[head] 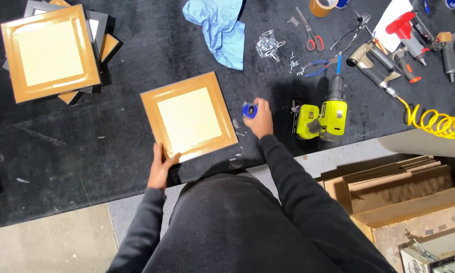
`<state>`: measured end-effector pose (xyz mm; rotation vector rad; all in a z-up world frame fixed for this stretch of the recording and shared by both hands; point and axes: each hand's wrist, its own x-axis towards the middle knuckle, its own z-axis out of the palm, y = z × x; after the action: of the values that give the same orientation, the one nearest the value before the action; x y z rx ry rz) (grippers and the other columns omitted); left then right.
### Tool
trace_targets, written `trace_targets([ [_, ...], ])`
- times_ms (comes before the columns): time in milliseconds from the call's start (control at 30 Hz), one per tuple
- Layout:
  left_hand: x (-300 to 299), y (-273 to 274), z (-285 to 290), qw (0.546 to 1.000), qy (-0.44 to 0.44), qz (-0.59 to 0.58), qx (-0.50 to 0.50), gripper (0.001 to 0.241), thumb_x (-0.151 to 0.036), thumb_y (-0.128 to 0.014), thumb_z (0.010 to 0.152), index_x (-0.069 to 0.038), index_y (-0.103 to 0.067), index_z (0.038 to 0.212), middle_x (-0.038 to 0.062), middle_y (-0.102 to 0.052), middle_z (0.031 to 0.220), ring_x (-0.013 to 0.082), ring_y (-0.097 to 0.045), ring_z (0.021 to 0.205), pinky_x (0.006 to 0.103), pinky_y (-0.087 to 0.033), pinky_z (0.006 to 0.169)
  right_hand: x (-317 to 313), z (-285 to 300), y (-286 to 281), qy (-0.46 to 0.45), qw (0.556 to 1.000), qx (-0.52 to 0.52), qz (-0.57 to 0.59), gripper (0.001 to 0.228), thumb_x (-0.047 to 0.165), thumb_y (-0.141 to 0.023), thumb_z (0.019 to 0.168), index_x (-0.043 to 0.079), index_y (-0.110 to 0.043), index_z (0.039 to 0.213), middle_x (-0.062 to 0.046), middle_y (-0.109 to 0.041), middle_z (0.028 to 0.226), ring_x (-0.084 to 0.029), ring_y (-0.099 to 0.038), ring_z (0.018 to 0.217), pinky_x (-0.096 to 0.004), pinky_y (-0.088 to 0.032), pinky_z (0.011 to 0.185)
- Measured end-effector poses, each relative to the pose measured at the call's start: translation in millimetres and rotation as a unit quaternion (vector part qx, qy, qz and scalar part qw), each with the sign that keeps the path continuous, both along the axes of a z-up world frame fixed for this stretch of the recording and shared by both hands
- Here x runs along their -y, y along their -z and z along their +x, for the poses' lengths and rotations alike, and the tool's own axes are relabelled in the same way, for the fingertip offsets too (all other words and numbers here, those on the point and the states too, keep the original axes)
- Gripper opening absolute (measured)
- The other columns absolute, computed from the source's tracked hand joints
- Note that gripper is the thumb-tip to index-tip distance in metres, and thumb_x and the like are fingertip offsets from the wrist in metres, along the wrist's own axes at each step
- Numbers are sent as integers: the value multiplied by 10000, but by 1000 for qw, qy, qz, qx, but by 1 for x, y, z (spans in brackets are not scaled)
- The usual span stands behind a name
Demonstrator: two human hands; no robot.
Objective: The person assembles picture frames by placing a printed image into a black frame, then attaching a wooden backing board. They use a tape measure to mark positions on the backing, then use a cordless drill to screw metal hanging brackets into the back of the frame. The process is repeated for a second frame.
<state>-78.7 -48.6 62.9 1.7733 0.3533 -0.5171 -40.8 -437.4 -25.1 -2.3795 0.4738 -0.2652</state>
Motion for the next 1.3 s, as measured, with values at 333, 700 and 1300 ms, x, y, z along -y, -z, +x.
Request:
trace_targets([
  [333,31,11,6,991,-41,-123,-40,835,-186,-590,964,-90,-138,1659,114,113,1737,391,36,1584,661,-105,1223,-73,-76,-61,90,909,-1,408,407,183,-778,873,63,-681,1249,-217,-661,1187,-325,-720,900,-397,-653,707],
  [700,82,-33,23,933,343,-105,-4,429,-317,-671,942,-131,-641,1327,115,-636,1349,313,-566,1299,508,-397,1139,-128,-58,-87,-392,856,-41,333,701,311,-996,640,-5,-628,1146,-271,-666,1099,-407,-717,806,-389,-621,615],
  [1300,-12,50,29,898,304,317,-19,264,-417,-619,874,-202,-764,825,67,-776,837,348,-740,945,477,-568,815,-106,-40,22,200,766,-54,608,304,52,-723,942,68,-640,1234,-63,-496,1089,-198,-575,1037,-468,-529,1058],
])
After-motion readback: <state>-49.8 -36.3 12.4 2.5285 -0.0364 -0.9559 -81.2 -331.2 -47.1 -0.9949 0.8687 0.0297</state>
